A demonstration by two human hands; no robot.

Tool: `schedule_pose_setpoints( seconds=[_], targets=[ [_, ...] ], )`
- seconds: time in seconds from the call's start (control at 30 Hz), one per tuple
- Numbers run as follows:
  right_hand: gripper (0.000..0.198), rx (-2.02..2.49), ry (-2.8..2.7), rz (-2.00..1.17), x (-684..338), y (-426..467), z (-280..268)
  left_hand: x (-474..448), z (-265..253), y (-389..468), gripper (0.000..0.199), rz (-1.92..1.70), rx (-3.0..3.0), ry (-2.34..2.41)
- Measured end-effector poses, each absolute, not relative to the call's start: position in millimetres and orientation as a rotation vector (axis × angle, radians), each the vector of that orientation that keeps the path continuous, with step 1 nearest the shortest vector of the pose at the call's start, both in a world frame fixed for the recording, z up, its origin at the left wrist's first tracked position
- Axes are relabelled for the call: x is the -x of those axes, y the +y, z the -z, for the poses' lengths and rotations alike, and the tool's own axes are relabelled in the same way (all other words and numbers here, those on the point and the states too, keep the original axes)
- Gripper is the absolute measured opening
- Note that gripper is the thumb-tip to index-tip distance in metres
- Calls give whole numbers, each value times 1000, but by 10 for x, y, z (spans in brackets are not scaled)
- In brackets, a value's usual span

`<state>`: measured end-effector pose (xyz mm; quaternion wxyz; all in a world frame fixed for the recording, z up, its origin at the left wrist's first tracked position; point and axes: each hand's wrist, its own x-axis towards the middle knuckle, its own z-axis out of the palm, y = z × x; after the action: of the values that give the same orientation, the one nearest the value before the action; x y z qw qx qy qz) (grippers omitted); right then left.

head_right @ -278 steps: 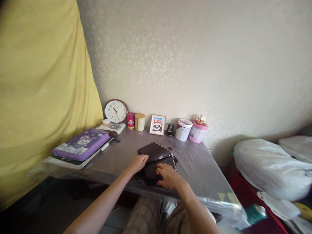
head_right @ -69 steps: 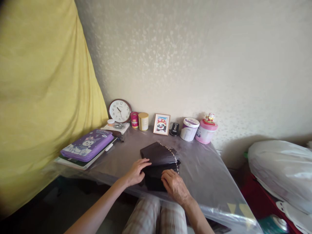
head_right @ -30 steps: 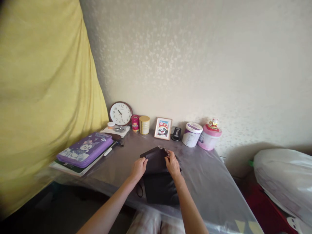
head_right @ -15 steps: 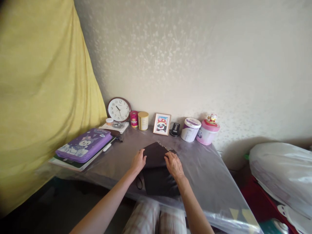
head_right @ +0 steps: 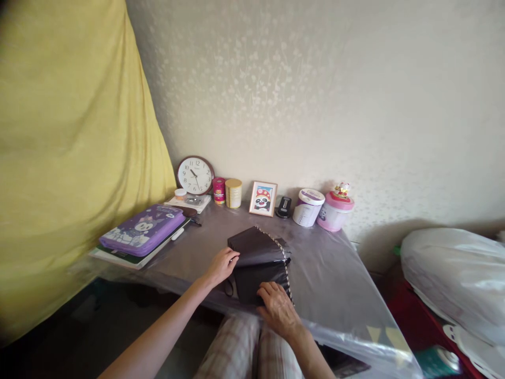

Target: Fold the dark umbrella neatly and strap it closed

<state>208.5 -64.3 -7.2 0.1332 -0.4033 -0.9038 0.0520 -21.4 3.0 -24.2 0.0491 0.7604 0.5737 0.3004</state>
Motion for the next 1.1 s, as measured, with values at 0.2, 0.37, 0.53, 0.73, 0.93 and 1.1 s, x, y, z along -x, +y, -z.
schedule_pose_setpoints(
  seconds=[0.2, 0.37, 0.53, 0.73, 0.93, 1.1],
  targets=[
    [11, 1150, -2620, -169, -2093, -606, 66, 282, 226, -84, 26, -942, -2312, 1709],
    [16, 1150, -2591, -220, -2125, -565, 38, 303, 192, -174, 26, -978, -2324, 1688],
    [18, 1158, -2532, -179, -2153, -514, -101, 269, 125, -292, 39, -1009, -2377, 1537],
    [21, 1119, -2496, -65, -2064, -432, -340, 138, 142, -362, 40, -953, -2396, 1406],
    [18, 1141, -2501, 44, -2073, -315, -395, 54, 235, -250, 22, -1114, -2312, 1509],
    [18, 1295, -2433, 145, -2221, -183, -426, 88, 249, -187, 23, -1198, -2300, 1589]
  ],
)
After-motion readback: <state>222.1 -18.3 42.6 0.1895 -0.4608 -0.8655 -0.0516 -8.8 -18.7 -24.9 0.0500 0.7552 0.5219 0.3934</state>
